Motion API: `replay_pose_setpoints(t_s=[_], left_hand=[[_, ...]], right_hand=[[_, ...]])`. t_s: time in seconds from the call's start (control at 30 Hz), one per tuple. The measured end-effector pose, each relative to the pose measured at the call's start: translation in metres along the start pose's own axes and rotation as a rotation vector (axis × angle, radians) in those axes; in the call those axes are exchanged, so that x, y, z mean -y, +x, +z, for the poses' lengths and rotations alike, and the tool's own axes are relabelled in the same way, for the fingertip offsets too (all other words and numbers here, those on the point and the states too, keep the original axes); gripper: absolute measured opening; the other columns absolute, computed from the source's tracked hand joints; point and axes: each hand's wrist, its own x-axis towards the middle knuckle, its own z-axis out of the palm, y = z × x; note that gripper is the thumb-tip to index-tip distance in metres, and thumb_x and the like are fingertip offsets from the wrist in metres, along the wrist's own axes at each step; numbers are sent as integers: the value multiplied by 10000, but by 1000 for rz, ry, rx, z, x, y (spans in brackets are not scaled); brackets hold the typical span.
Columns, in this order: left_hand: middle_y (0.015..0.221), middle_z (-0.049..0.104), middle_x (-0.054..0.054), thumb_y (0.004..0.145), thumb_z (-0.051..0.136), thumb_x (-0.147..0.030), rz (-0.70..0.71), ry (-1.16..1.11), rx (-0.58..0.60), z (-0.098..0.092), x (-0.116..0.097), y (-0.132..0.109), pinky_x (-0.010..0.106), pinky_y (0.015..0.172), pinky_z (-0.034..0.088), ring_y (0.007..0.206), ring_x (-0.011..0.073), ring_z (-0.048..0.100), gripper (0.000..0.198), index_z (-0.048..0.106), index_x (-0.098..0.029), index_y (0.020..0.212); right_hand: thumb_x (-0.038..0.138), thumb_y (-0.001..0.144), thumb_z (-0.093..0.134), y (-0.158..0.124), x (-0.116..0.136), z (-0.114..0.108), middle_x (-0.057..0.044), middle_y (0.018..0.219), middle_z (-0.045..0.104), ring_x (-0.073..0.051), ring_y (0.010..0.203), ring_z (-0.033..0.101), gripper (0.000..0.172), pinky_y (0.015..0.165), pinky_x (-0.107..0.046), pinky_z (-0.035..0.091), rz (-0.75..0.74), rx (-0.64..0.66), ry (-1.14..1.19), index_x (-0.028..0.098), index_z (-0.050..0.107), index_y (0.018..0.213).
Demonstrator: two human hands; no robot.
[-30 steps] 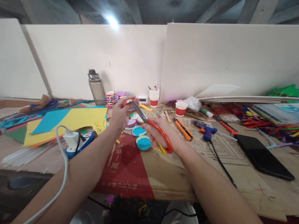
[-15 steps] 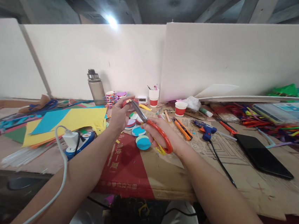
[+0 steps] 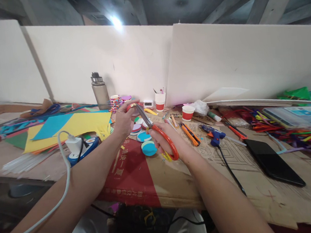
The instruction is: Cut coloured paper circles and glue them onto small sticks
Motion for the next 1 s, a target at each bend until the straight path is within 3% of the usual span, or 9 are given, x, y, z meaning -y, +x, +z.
replay_pose_setpoints(t_s=[1.0], left_hand=[[976,758,61,711,741,-255,38,14,52,-3,1,1,410,890,583,969,225,722,256,732,-202,961]], right_hand=[[351,876,550,-2,7,3,65,481,450,-92,358,431,242,379,-223,360,20,-78,-45,228,448,694]])
